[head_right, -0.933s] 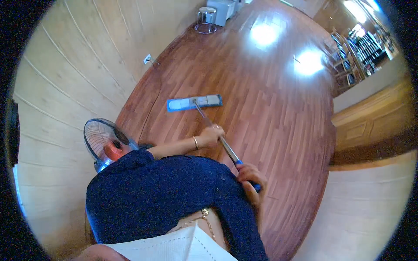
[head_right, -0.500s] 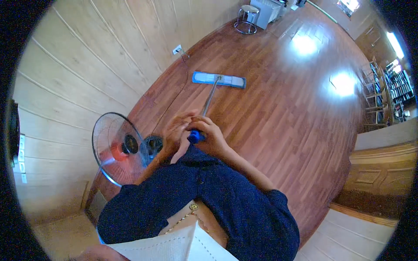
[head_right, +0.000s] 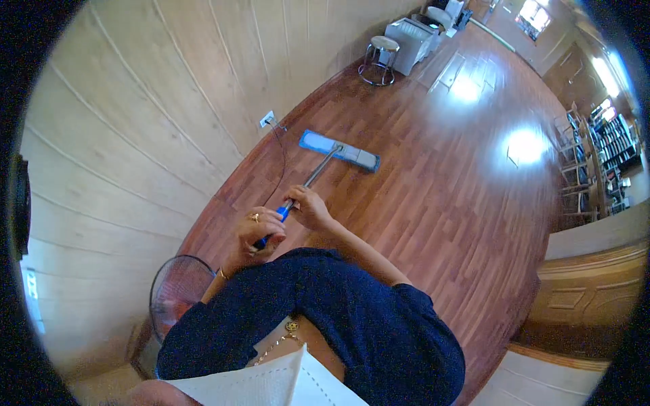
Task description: The person is mopping a wooden laminate floor in a large room using a flat mop.
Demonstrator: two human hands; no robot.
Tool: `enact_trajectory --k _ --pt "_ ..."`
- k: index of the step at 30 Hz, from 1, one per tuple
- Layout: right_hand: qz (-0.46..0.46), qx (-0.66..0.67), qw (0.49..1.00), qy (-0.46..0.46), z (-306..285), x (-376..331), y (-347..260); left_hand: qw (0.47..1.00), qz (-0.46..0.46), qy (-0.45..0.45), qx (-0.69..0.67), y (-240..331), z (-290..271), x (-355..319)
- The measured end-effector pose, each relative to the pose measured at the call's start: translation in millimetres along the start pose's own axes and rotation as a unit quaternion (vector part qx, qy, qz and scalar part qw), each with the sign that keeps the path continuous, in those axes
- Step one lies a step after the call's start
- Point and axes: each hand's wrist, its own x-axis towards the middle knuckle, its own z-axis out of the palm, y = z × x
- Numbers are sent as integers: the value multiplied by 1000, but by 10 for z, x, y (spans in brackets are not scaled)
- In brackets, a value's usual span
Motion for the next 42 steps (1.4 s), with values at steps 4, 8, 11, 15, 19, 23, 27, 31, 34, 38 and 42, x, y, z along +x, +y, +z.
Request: enact_trajectory --k 4,8,11,15,19,23,27,31,34,38,42 --pt "16 -47 999 1 -174 303 519 998 -31 -54 -6 -320 109 317" --pt "-6 -88 996 7 -250 646 1385 992 -91 -89 -14 -843 319 561" --pt "22 -102 992 -69 -371 868 1780 984 -171 -42 6 -1215 522 557" --pt "15 -107 990 -91 -572 1136 2153 988 -151 -24 11 -1565 624 814" --pt "105 -149 973 -139 -1049 1598 2857 974 -223 -41 -21 -1872 701 1510" --pt "87 -190 970 -123 -1488 2094 3182 974 -200 -85 -68 -2252 803 2002" --pt "134 -325 899 -260 -1835 2303 3459 967 -186 -149 -87 -2456 1072 2296" --pt "139 -367 901 -186 -2204 2319 3960 953 -177 -223 -102 -2587 1232 2894" --pt "86 -341 934 -64 -2340 2356 3832 949 -143 -256 -116 -2670 1141 3242" --pt "111 -335 935 5 -2511 2385 3466 920 -140 -308 -197 -2681 894 3576" --pt "116 -358 921 97 -2562 2370 3219 904 -105 -338 -242 -2690 671 3927"
